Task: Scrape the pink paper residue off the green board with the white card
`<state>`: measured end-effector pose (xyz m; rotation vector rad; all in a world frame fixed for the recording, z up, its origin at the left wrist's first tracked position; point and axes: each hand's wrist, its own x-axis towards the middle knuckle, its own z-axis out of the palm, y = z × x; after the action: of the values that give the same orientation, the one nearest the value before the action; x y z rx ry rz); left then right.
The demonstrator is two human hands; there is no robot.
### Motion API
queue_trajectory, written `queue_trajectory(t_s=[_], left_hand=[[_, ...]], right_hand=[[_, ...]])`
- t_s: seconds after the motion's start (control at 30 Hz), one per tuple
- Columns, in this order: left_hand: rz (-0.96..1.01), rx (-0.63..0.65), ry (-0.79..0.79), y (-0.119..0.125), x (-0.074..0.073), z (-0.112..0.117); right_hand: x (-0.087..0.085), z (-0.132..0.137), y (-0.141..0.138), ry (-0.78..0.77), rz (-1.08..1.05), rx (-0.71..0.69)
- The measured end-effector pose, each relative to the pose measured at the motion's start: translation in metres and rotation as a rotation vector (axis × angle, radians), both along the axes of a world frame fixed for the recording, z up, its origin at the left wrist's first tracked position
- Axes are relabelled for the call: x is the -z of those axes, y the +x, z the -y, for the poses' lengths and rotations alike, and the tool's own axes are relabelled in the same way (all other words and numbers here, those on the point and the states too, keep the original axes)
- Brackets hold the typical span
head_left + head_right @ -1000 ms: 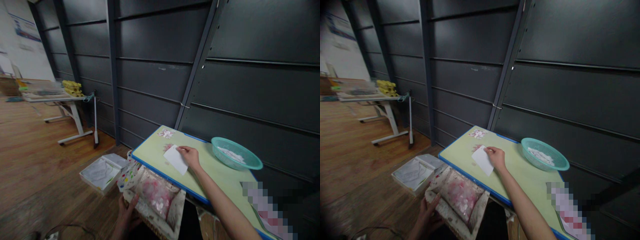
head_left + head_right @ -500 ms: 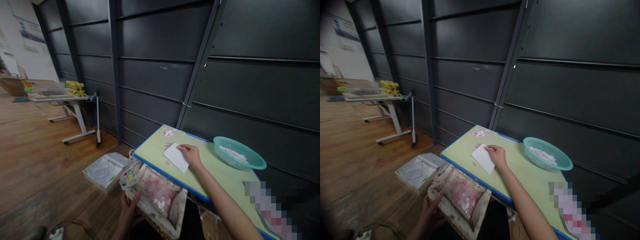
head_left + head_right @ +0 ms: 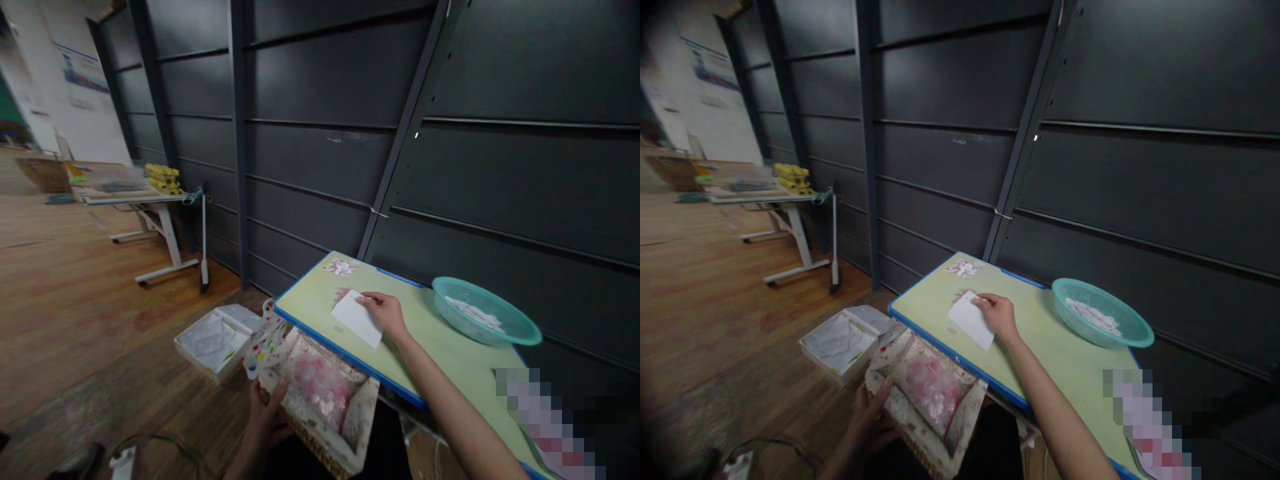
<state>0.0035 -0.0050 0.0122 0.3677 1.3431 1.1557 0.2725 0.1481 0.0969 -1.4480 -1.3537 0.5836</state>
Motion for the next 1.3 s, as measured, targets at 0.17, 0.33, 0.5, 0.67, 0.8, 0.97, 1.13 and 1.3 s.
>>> queue_trajectory(t_s=[0.17, 0.33, 0.5, 0.67, 0.8, 0.97, 1.13, 1.3], left_hand=[[0.012, 0.035, 0.037, 0.0, -0.006, 0.003], [-0.016, 0.05, -0.006, -0.001, -0.006, 0.003], [-0.047, 0.037, -0.008, -0.002, -0.006, 0.003], [-0.068, 0.04, -0.007, -0.001, -0.01, 0.003], [-0.073, 0.039, -0.01, -0.001, -0.013, 0.005], [-0.034, 0.038, -0.002, -0.002, -0.012, 0.004], [-0.014, 0.023, -0.004, -0.002, -0.01, 0.002], [-0.002, -0.01, -0.017, 0.0, -0.005, 0.0]], right_hand=[[0.003, 0.006, -0.007, -0.057, 0.034, -0.045], [-0.001, 0.018, -0.022, -0.167, -0.139, -0.177], [-0.008, 0.012, -0.011, -0.088, -0.366, -0.08], [-0.006, -0.011, 0.028, 0.072, -0.441, 0.189], [-0.006, -0.02, 0.062, 0.037, -0.445, 0.297], [-0.011, -0.016, 0.08, -0.025, -0.182, 0.316], [-0.009, -0.011, 0.063, -0.053, -0.106, 0.167], [-0.007, -0.012, 0.05, -0.026, -0.059, 0.139]])
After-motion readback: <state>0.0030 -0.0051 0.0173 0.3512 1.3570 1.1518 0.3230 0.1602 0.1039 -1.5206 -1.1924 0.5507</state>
